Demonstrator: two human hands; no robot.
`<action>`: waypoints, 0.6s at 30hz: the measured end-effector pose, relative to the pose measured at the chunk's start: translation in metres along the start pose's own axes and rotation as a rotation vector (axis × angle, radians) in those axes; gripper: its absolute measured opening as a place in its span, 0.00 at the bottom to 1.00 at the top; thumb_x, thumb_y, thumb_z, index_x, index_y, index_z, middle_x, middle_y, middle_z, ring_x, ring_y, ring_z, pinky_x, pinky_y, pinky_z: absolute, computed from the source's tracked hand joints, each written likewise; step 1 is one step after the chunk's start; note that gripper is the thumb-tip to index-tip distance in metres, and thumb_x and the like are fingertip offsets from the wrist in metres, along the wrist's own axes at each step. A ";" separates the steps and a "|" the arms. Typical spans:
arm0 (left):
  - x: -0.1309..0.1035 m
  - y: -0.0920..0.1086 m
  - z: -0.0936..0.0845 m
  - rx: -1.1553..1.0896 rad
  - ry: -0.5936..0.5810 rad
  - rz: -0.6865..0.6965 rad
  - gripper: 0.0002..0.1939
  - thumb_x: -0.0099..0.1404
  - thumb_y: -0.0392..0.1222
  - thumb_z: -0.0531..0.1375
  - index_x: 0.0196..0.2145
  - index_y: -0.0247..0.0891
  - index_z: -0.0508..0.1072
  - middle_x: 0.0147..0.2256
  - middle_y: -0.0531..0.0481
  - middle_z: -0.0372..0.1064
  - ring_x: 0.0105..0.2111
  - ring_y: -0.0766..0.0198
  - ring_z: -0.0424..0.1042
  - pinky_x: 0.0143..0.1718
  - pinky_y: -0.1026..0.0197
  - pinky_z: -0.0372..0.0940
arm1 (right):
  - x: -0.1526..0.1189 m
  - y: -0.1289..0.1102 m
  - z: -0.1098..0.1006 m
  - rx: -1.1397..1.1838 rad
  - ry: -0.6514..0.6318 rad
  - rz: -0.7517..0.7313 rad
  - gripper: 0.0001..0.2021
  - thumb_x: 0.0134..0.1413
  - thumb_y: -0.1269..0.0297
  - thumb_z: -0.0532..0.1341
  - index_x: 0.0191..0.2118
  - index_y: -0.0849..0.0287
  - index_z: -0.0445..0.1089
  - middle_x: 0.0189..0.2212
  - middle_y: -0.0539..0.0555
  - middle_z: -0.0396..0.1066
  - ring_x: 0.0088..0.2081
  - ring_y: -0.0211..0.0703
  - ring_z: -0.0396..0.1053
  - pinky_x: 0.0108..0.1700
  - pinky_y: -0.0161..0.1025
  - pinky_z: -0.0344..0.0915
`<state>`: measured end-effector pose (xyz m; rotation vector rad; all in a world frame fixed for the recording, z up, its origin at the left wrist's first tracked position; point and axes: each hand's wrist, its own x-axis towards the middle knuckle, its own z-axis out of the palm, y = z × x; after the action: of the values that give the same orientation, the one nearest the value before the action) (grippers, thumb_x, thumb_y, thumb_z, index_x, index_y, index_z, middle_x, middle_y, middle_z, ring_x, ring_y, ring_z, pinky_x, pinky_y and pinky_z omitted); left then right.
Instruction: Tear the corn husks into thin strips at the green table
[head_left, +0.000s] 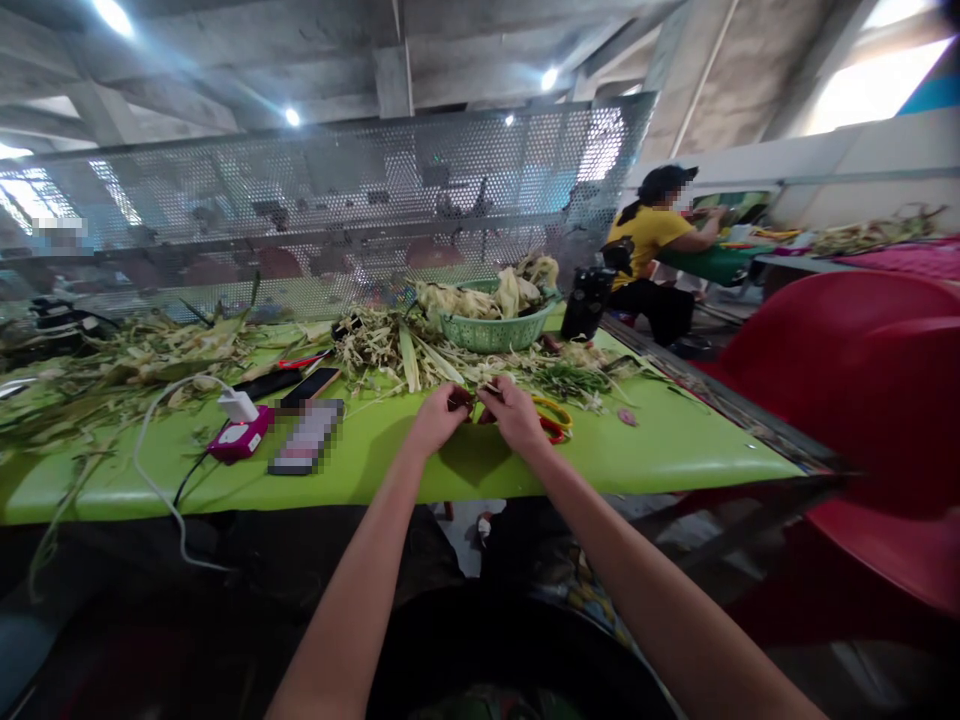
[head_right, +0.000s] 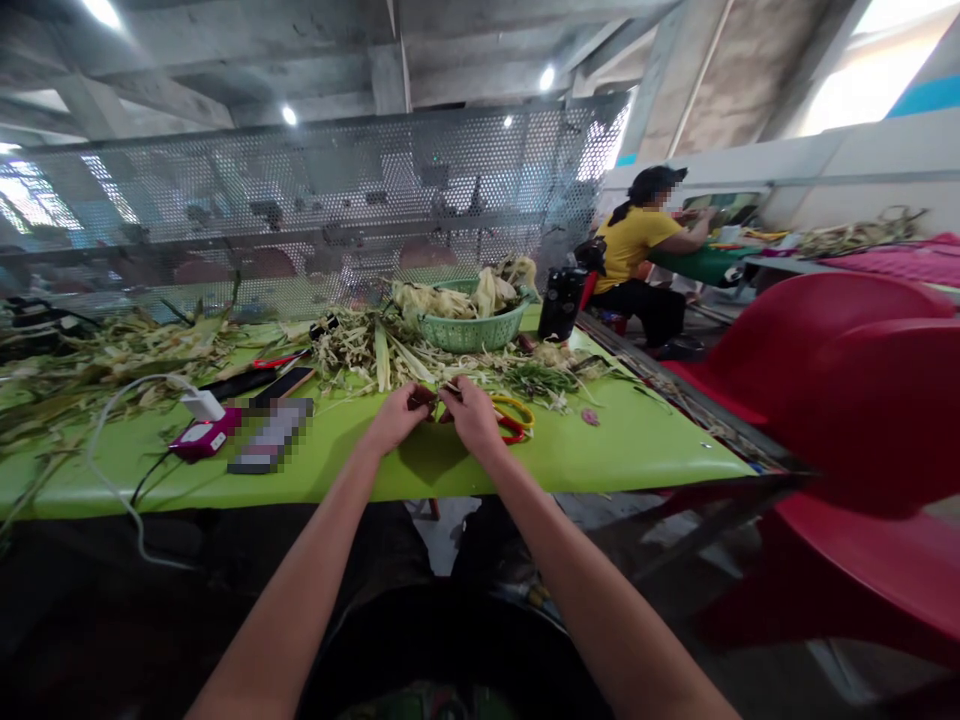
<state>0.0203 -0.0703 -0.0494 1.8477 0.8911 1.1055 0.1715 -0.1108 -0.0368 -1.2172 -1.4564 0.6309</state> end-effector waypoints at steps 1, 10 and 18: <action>0.000 0.000 0.000 0.029 -0.004 0.021 0.06 0.56 0.33 0.58 0.34 0.36 0.70 0.30 0.51 0.69 0.29 0.66 0.68 0.35 0.61 0.63 | 0.000 0.001 0.000 -0.022 0.003 -0.011 0.12 0.52 0.53 0.58 0.29 0.56 0.59 0.19 0.46 0.64 0.20 0.39 0.68 0.26 0.35 0.62; 0.001 0.001 -0.003 0.016 0.043 0.007 0.03 0.58 0.34 0.57 0.32 0.35 0.70 0.29 0.49 0.69 0.28 0.67 0.69 0.33 0.62 0.66 | 0.000 0.001 -0.001 -0.139 -0.105 -0.059 0.07 0.54 0.59 0.56 0.30 0.56 0.62 0.19 0.47 0.67 0.22 0.40 0.68 0.28 0.35 0.62; 0.002 -0.002 -0.003 -0.202 0.013 -0.048 0.06 0.54 0.37 0.62 0.31 0.34 0.70 0.28 0.51 0.68 0.26 0.68 0.67 0.31 0.63 0.66 | 0.001 0.002 -0.001 0.003 -0.065 -0.041 0.12 0.51 0.54 0.59 0.29 0.57 0.63 0.19 0.46 0.65 0.20 0.38 0.66 0.26 0.35 0.62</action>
<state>0.0182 -0.0667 -0.0494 1.6474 0.7965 1.1358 0.1729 -0.1090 -0.0380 -1.1713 -1.5304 0.6498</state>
